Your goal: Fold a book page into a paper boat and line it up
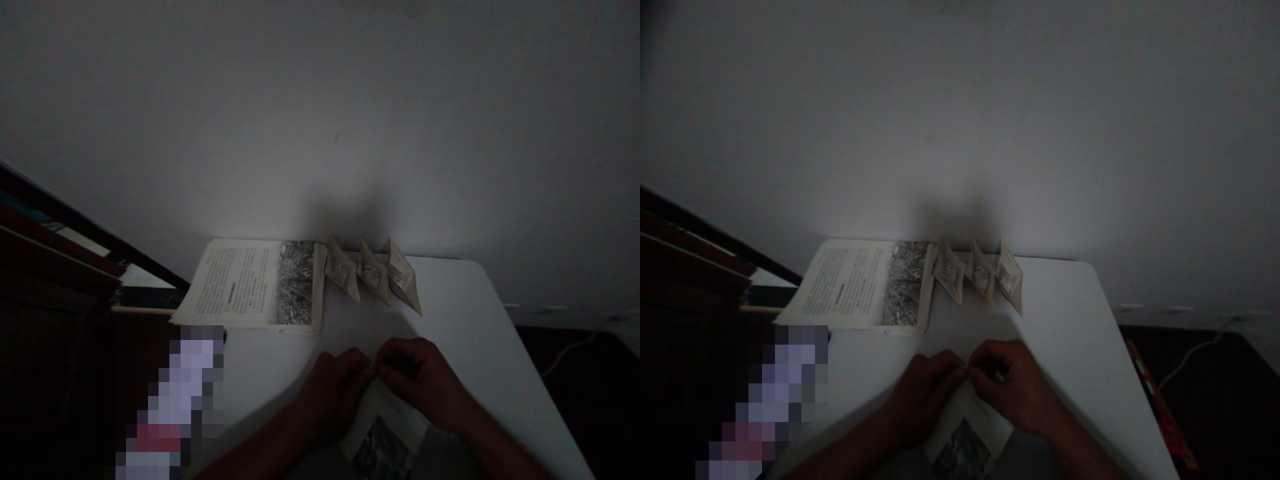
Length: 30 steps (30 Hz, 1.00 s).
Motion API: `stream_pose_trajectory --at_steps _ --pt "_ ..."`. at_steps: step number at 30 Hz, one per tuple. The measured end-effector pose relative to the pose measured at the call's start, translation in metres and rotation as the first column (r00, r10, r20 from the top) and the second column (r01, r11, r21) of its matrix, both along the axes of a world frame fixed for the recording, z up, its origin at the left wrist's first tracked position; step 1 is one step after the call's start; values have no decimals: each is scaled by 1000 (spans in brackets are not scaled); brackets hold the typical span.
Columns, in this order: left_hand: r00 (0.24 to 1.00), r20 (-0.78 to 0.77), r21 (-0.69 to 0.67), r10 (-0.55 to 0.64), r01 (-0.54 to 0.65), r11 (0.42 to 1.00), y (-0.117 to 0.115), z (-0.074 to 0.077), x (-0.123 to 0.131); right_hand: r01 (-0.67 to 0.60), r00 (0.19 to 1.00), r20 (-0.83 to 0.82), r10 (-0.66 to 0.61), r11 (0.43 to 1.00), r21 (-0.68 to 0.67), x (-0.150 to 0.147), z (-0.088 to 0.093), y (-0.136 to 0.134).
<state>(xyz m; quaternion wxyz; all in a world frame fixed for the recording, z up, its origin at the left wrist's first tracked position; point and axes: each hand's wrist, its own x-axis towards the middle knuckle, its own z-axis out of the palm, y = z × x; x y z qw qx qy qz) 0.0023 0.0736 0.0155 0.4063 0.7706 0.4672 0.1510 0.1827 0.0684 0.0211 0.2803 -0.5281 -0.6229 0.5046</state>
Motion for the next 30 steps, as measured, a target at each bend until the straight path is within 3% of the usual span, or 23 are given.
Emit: stream_pose_trajectory --at_steps 16,22,26,30 --pt "989 145 -105 -28 43 993 10 5 0 -43 998 53 41 998 45 2 5 0" --pt "966 258 -189 13 37 981 13 6 -1 54 999 3 -54 997 59 6 2 -1" --pt "969 246 -138 19 16 990 12 5 -2 64 998 -13 -64 996 61 7 1 -1" --pt "967 252 -135 -36 72 988 11 5 -1 43 999 -1 -43 996 72 4 3 -1"
